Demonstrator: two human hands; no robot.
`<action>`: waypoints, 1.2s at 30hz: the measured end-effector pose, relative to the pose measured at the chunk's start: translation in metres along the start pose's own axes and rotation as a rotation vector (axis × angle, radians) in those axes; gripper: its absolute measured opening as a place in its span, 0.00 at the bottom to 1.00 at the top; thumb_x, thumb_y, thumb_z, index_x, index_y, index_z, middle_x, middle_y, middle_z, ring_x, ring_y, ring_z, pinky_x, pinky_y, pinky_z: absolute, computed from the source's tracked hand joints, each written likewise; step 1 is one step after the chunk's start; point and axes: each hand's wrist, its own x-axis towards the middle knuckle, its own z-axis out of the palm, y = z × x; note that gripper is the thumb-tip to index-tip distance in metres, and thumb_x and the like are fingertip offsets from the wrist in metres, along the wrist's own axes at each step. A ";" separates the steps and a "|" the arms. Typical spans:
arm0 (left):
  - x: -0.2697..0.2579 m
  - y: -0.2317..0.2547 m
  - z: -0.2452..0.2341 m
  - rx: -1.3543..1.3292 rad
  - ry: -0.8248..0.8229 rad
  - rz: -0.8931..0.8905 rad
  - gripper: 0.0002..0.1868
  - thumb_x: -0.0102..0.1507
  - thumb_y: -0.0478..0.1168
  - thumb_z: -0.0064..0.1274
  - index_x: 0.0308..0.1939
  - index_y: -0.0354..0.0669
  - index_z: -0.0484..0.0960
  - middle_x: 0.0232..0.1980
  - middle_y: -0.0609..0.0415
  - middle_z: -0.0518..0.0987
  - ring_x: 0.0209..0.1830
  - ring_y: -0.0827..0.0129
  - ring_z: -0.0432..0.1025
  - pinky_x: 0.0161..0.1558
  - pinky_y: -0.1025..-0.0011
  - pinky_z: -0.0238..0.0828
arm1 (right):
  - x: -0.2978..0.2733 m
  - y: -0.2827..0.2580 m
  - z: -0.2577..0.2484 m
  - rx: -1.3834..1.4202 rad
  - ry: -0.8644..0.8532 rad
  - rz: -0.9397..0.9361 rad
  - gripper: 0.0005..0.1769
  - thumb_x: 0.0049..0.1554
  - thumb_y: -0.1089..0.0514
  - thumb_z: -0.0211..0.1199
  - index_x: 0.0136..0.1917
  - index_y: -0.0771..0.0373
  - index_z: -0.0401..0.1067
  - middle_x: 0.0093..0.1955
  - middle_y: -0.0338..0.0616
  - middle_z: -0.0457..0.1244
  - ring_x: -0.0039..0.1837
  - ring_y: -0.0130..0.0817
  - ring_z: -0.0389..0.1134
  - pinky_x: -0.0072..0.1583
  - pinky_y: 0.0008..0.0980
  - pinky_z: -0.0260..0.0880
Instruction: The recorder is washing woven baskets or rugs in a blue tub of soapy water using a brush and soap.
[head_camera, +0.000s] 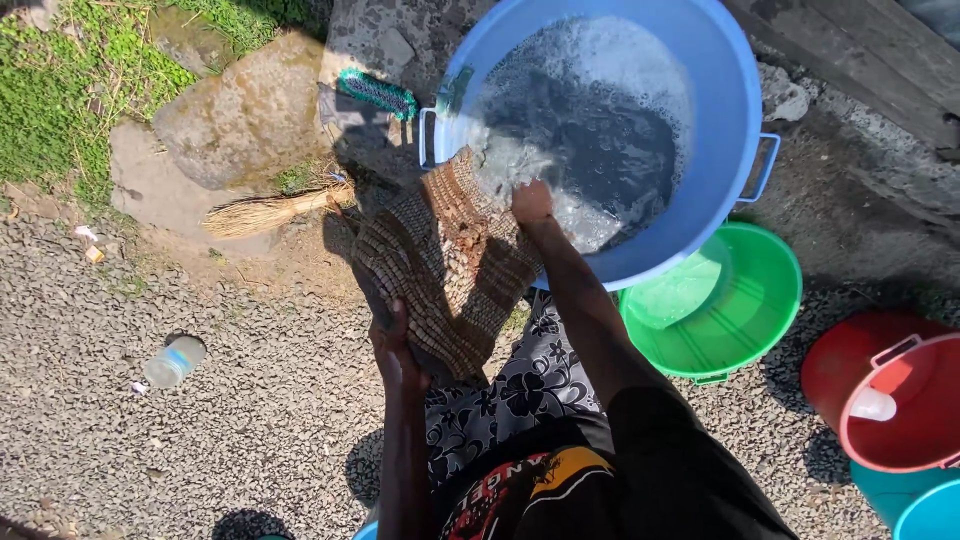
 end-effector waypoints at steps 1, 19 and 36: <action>0.002 -0.007 0.001 -0.007 -0.002 0.000 0.31 0.65 0.50 0.54 0.64 0.33 0.66 0.55 0.44 0.77 0.53 0.58 0.74 0.54 0.57 0.75 | 0.012 -0.013 0.005 -0.007 0.000 0.000 0.17 0.73 0.49 0.51 0.65 0.61 0.69 0.66 0.53 0.64 0.69 0.50 0.67 0.66 0.49 0.70; -0.095 0.066 0.095 0.228 -0.721 0.048 0.15 0.68 0.47 0.54 0.48 0.38 0.78 0.36 0.59 0.75 0.34 0.76 0.69 0.37 0.73 0.66 | -0.116 -0.178 -0.294 2.163 0.421 -0.084 0.32 0.61 0.49 0.63 0.73 0.66 0.63 0.65 0.50 0.64 0.64 0.39 0.67 0.64 0.39 0.70; -0.077 0.098 0.096 0.076 -0.511 0.232 0.19 0.68 0.43 0.54 0.57 0.31 0.77 0.47 0.51 0.81 0.43 0.68 0.76 0.48 0.68 0.74 | -0.033 -0.003 -0.133 1.328 0.872 0.214 0.18 0.60 0.69 0.55 0.64 0.65 0.67 0.54 0.45 0.61 0.51 0.33 0.60 0.54 0.35 0.64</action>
